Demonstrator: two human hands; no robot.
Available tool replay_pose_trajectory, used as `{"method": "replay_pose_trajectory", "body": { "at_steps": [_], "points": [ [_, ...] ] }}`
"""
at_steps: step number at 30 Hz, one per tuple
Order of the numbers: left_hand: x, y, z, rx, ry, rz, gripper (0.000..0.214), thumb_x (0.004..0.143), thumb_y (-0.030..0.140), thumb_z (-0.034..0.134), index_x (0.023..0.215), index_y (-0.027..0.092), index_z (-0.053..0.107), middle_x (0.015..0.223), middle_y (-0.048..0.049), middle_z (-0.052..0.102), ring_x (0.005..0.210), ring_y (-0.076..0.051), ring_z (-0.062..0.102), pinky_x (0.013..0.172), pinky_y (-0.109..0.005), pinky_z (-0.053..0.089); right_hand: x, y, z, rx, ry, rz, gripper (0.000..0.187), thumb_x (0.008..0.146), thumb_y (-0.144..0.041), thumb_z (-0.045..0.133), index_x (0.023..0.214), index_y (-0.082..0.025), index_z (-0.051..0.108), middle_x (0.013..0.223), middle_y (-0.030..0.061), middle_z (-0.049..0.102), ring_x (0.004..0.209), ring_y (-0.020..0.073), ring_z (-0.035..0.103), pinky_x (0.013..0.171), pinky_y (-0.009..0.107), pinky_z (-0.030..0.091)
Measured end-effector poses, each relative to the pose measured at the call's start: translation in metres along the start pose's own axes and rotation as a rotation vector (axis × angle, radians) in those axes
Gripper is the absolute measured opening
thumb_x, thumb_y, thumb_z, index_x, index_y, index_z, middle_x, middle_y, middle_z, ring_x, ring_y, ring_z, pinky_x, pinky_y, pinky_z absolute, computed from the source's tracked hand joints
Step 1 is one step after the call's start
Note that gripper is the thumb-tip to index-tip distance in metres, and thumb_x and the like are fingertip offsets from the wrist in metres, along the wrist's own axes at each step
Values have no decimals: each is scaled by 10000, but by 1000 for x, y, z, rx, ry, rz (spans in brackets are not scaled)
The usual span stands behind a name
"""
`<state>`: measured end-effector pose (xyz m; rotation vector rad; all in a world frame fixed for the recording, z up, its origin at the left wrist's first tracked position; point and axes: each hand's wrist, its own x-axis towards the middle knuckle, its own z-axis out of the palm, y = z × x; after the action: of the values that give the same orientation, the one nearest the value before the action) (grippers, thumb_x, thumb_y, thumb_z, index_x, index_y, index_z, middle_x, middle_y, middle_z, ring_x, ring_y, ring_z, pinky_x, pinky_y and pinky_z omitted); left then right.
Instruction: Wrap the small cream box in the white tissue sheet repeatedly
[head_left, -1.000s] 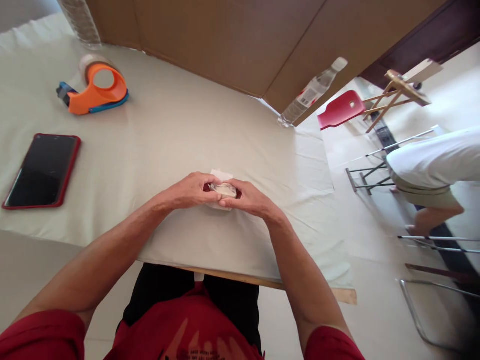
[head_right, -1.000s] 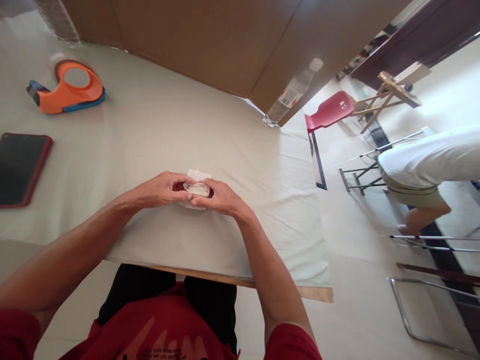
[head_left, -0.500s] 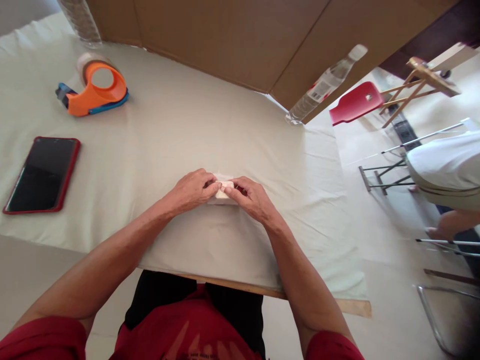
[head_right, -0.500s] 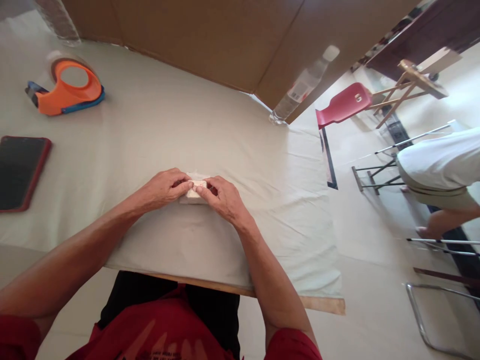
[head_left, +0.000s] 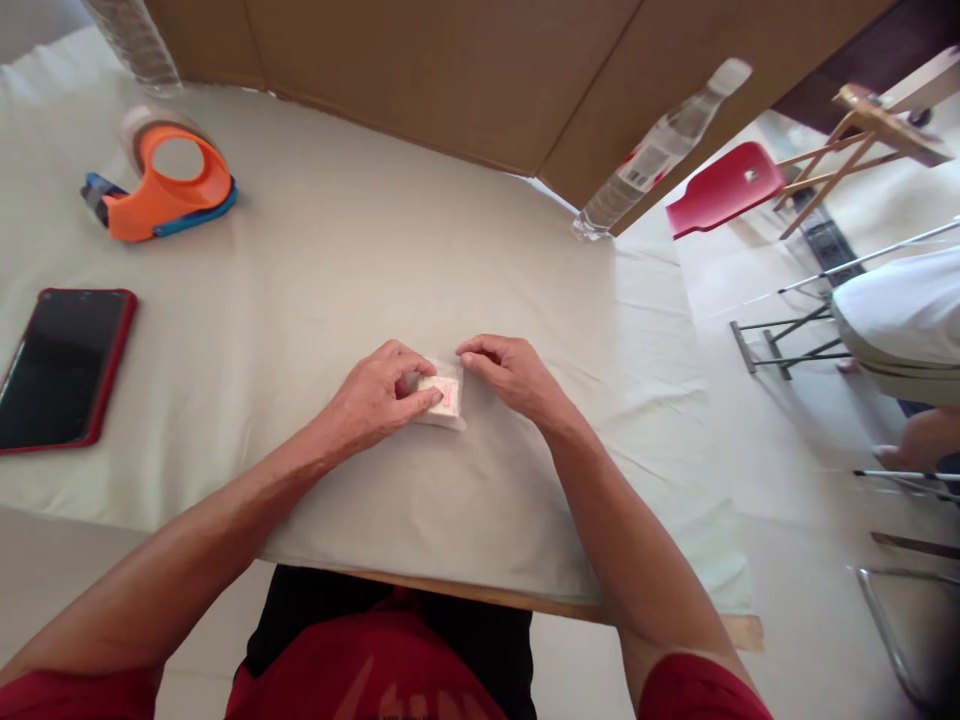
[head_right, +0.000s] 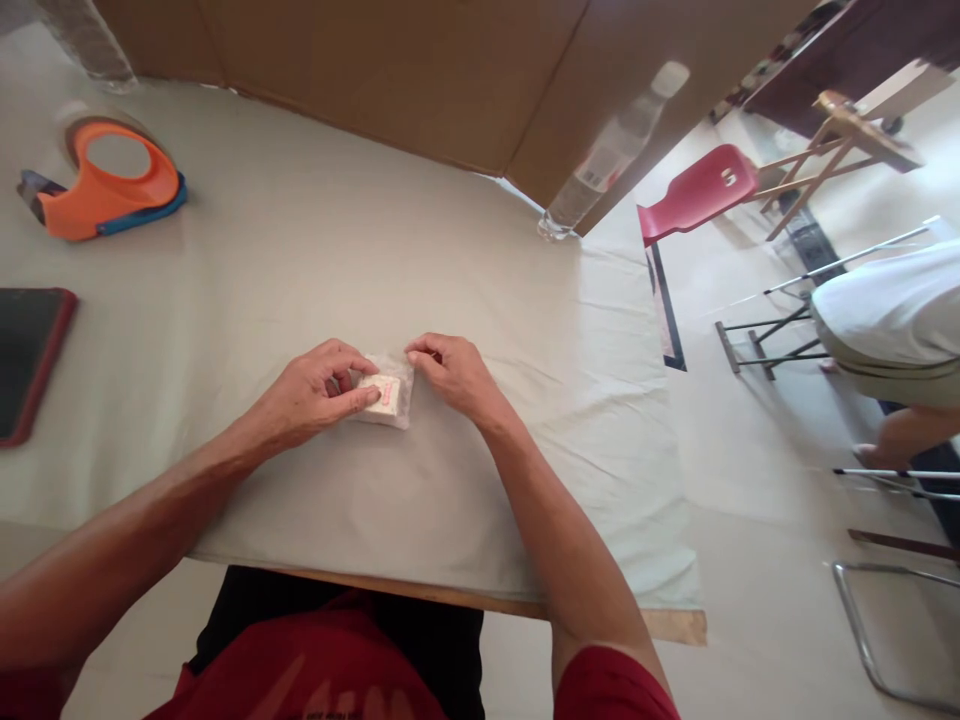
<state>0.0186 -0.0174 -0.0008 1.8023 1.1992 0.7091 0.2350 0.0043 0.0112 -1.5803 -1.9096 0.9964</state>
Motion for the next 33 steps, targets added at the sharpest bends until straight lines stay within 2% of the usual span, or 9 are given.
{"method": "replay_pose_trajectory", "body": {
  "at_steps": [5, 8, 11, 14, 17, 22, 24, 28, 33],
  "points": [
    [-2, 1, 0, -29, -6, -60, 235, 808, 403, 674, 971, 239, 717, 974, -7, 575, 648, -95, 524, 633, -270, 471, 35, -6, 5, -132, -169, -61, 186, 775, -191, 581, 915, -175, 703, 873, 22, 682, 753, 141, 561, 698, 267, 393],
    [-2, 2, 0, -43, -18, -81, 232, 805, 398, 680, 976, 246, 713, 979, -5, 574, 647, -94, 528, 631, -271, 477, 43, -17, 6, -276, -281, -55, 100, 742, -135, 597, 802, -176, 665, 834, 15, 643, 728, 130, 532, 646, 254, 348],
    [-1, 4, -1, -33, -20, -103, 254, 804, 409, 676, 994, 243, 701, 1008, -11, 577, 665, -105, 542, 654, -288, 492, 44, -24, 3, -318, -306, -60, 94, 743, -100, 566, 720, -176, 617, 797, 9, 621, 693, 120, 504, 624, 255, 322],
    [-2, 6, -1, 19, -10, -161, 359, 785, 443, 688, 1075, 233, 658, 1088, -35, 591, 749, -147, 583, 710, -329, 512, 44, -26, 0, -210, -295, -82, 90, 762, -119, 549, 732, -180, 609, 745, -5, 615, 670, 119, 496, 619, 255, 327],
    [-2, 7, -1, 68, 29, -198, 540, 765, 484, 696, 1224, 224, 579, 1248, -77, 565, 959, -226, 607, 806, -382, 522, 43, -23, 1, -71, -295, -107, 52, 760, -150, 567, 746, -183, 605, 711, -18, 590, 658, 117, 492, 604, 253, 337],
    [0, 5, -1, 56, 23, -154, 741, 766, 469, 676, 1417, 204, 444, 1444, -131, 477, 1310, -326, 452, 1002, -451, 457, 39, -19, 6, 186, -281, -92, 60, 747, -193, 612, 804, -190, 594, 654, -49, 528, 610, 104, 463, 575, 250, 352],
    [1, 3, -2, 3, -25, -167, 797, 775, 477, 662, 1473, 205, 389, 1427, -133, 511, 1283, -321, 488, 1001, -447, 455, 34, -21, 6, 241, -276, -84, 49, 746, -201, 621, 786, -188, 596, 653, -48, 534, 598, 99, 463, 559, 248, 347],
    [3, 1, -4, -107, -123, -150, 763, 805, 459, 631, 1489, 228, 384, 1261, -94, 636, 1050, -258, 628, 891, -397, 491, 21, -31, 4, 218, -250, -70, 89, 786, -207, 603, 858, -178, 647, 670, -28, 604, 603, 112, 525, 563, 258, 391],
    [4, -2, -4, -170, -122, -113, 703, 805, 448, 635, 1440, 206, 453, 1165, -68, 670, 968, -222, 643, 831, -350, 496, -8, -40, -4, 234, -114, -148, 269, 894, -252, 539, 1137, -198, 640, 945, 43, 744, 907, 183, 692, 870, 371, 526]
  ]
}}
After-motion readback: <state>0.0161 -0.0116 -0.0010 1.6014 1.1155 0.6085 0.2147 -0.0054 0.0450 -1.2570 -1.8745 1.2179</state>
